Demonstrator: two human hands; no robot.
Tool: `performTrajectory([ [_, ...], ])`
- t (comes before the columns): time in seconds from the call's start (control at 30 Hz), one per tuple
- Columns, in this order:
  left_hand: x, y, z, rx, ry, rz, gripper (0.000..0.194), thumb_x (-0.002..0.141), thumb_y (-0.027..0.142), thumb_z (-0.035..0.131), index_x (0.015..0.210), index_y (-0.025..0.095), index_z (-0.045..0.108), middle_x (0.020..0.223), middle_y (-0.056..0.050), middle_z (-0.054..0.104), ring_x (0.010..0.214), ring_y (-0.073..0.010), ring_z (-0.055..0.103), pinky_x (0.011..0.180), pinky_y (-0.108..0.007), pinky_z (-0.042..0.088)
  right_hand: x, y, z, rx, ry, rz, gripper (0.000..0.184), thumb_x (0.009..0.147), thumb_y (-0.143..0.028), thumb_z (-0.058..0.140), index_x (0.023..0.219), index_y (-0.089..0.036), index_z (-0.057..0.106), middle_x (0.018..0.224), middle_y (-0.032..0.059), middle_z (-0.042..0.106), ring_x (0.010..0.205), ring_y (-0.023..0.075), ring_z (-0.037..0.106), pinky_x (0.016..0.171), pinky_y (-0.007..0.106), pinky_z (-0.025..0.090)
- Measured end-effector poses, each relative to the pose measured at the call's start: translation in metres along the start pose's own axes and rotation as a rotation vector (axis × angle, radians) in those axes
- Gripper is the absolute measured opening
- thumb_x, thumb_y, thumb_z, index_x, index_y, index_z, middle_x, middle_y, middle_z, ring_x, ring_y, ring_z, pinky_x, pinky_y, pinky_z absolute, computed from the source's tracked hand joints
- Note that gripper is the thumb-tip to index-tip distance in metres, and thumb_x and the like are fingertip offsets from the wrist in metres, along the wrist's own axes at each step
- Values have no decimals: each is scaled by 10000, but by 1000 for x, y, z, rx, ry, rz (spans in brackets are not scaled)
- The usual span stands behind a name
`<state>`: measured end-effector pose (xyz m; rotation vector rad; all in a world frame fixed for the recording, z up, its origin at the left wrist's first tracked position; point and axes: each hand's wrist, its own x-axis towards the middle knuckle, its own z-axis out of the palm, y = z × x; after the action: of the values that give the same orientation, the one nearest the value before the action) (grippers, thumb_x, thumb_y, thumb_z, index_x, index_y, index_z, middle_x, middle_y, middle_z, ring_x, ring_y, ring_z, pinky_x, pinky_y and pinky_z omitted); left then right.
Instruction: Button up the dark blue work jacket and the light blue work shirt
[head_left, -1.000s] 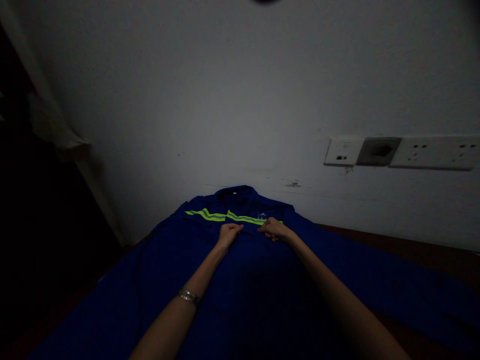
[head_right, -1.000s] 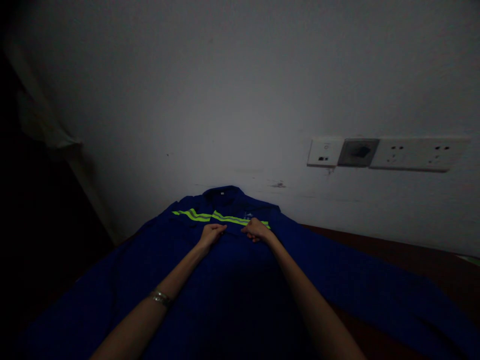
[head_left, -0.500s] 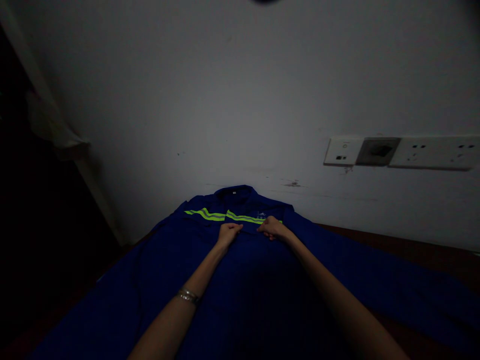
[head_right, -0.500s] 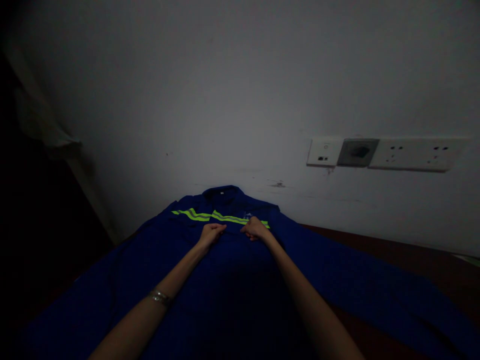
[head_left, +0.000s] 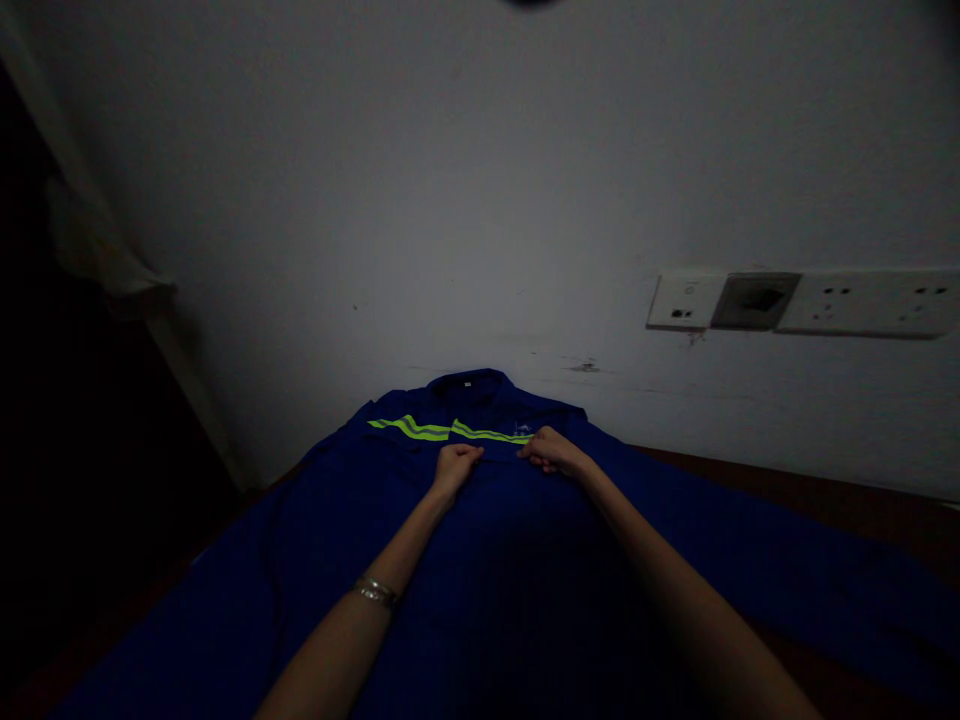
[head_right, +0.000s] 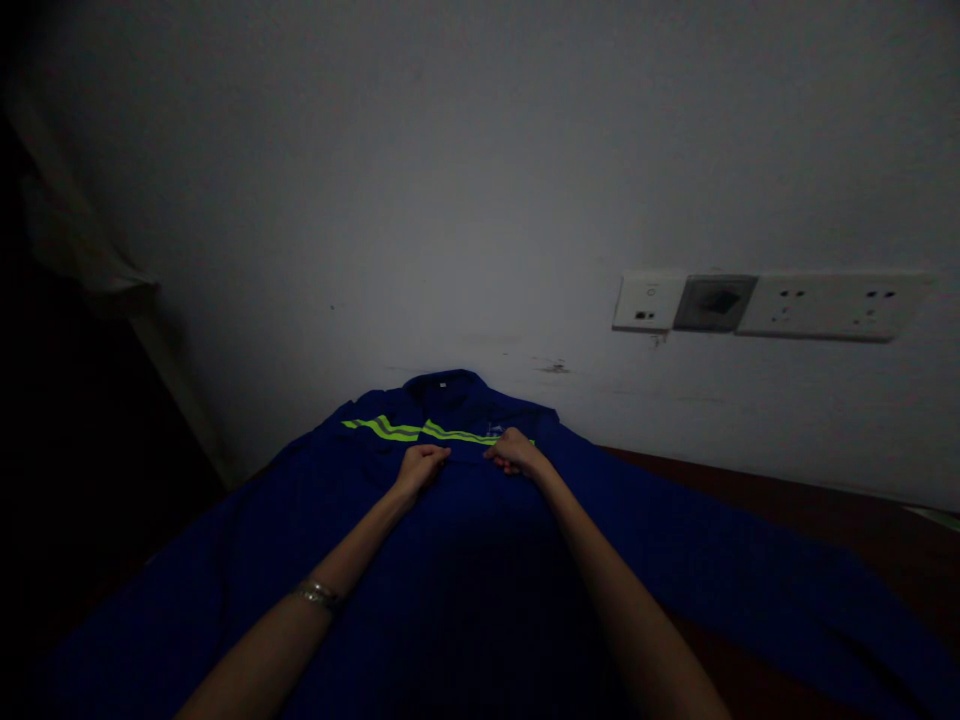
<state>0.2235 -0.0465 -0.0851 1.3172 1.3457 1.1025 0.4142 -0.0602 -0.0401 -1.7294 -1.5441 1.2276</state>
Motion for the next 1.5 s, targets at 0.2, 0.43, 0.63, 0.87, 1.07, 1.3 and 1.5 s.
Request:
performTrajectory([
  [0.2,-3,3,0,-9,19,2,254,626,365,652,597,118,599,354,64,368,323,-40,307,360,-174,203,-1,-2,-1,24,10,-13,299,681,-171,563,433,-136,399,323,-64,376,256,15,302,274,136,255],
  [0.43,-5,5,1,-70,-7,-18,230,643,334,628,574,130,547,342,75,343,298,-38,277,339,-177,174,-2,-5,1,-38,49,-4,288,676,-175,565,439,-143,405,306,-61,376,262,17,311,286,126,288],
  [0.63,-4,4,3,-92,-45,-16,230,662,324,603,555,142,512,342,78,328,300,-44,267,349,-184,158,-3,-9,4,-73,78,1,256,665,-139,550,446,-140,419,317,-55,400,252,35,340,285,152,339],
  [0.87,-12,9,6,284,196,419,197,697,317,585,741,125,601,635,-8,542,591,-108,494,558,-213,377,-6,-14,2,-101,84,-7,225,656,-125,539,459,-133,432,328,-51,413,271,38,357,306,168,392],
  [1.07,-26,35,8,763,-23,954,198,725,270,588,899,188,634,978,-68,589,970,-200,463,857,-342,339,-10,-13,-5,-24,32,-54,231,671,-138,536,468,-137,426,324,-65,392,264,26,327,283,136,313],
  [1.3,-8,39,22,795,-89,782,203,770,287,522,845,184,680,885,-71,645,892,-201,498,833,-338,327,-10,-12,-13,-27,2,-55,199,665,-167,564,496,-134,464,339,-66,408,265,25,326,287,137,286],
  [1.5,-3,32,25,674,-178,733,233,748,347,550,868,198,683,923,-56,656,885,-200,538,831,-308,355,-8,-10,-16,1,-21,-91,175,671,-165,557,520,-133,475,345,-71,409,267,23,335,288,133,270],
])
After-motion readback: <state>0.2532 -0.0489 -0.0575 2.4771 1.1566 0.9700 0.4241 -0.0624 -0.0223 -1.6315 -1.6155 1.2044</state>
